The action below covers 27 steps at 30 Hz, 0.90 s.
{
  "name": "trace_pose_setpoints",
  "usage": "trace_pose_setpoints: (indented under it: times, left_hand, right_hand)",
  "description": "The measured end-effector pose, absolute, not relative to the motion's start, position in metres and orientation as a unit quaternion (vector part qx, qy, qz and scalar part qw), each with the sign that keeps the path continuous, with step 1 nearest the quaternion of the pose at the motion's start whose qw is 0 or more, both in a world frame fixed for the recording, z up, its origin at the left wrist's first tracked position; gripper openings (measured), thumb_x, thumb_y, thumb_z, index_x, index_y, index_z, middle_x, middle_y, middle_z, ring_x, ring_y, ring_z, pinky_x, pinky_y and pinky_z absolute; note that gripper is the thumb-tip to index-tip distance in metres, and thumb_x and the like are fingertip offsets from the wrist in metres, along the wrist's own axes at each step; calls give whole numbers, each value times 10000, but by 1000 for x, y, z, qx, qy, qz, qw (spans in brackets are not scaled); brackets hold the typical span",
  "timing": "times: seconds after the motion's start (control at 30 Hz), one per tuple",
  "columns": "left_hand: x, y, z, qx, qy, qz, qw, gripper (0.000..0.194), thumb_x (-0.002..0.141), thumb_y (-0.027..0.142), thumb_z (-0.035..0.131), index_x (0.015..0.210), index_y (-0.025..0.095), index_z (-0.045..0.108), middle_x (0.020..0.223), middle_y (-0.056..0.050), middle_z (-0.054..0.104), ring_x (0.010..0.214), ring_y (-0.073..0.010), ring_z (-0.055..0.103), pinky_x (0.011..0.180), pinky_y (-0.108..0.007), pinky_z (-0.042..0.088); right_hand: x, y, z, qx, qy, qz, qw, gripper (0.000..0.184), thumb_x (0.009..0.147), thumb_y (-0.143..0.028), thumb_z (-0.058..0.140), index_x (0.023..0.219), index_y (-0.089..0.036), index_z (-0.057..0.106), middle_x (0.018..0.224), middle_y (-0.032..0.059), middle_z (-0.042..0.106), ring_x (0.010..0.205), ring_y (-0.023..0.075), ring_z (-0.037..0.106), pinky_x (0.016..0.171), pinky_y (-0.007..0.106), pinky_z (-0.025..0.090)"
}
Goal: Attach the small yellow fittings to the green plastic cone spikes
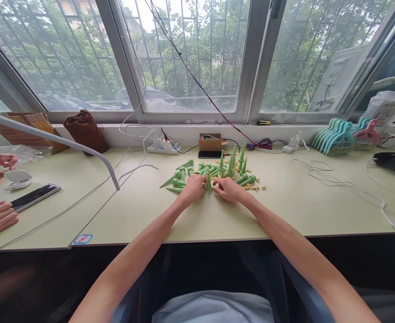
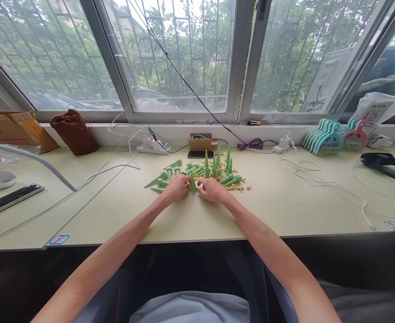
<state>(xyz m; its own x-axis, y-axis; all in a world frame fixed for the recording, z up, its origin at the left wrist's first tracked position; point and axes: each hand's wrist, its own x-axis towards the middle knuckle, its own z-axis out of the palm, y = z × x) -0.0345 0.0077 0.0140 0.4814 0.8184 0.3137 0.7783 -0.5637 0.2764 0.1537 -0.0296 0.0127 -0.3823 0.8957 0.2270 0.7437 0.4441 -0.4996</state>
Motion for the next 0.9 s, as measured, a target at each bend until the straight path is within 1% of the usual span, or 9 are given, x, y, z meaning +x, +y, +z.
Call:
trace_pose_setpoints:
  times: [0.17,0.3,0.47,0.57,0.67,0.9]
  left_hand:
    - [-35,9,13,852,462,239,67,135,744,86,557,676,200,585,693,-71,612,759,-259,598,671,-317,391]
    - [-34,9,12,849,458,254,69,142,744,88,555,662,204,558,687,-61,593,748,-246,587,669,-317,400]
    - [-34,8,12,837,472,269,69,164,738,60,553,655,198,525,757,-73,569,746,-237,561,672,-326,416]
    - [-33,6,16,829,483,271,73,146,783,65,514,712,192,532,848,-90,559,776,-229,555,687,-329,433]
    - [-31,3,21,817,487,303,68,137,824,71,477,775,190,527,901,-98,547,813,-228,550,708,-332,440]
    - [-26,-3,33,775,467,423,41,110,911,118,405,897,201,476,937,-76,535,747,-178,527,672,-299,419]
  right_hand:
    - [154,-29,12,-499,-819,158,235,210,899,-240,553,1050,-163,678,725,26,681,652,141,581,639,236,398]
    - [154,-30,12,-498,-820,157,236,204,898,-243,562,1050,-165,673,722,23,676,645,138,573,639,235,393]
    - [154,-31,13,-497,-820,157,236,203,898,-241,550,1042,-166,673,707,18,670,643,138,571,636,233,388]
    - [154,-31,13,-494,-821,158,238,201,893,-242,552,1035,-163,671,702,17,668,639,136,567,634,231,386]
    - [154,-30,13,-494,-820,161,241,199,889,-243,552,1029,-162,669,698,14,664,637,133,565,633,229,384]
    - [154,-30,11,-495,-817,164,245,203,888,-234,543,1034,-170,668,690,10,656,634,132,557,622,224,374]
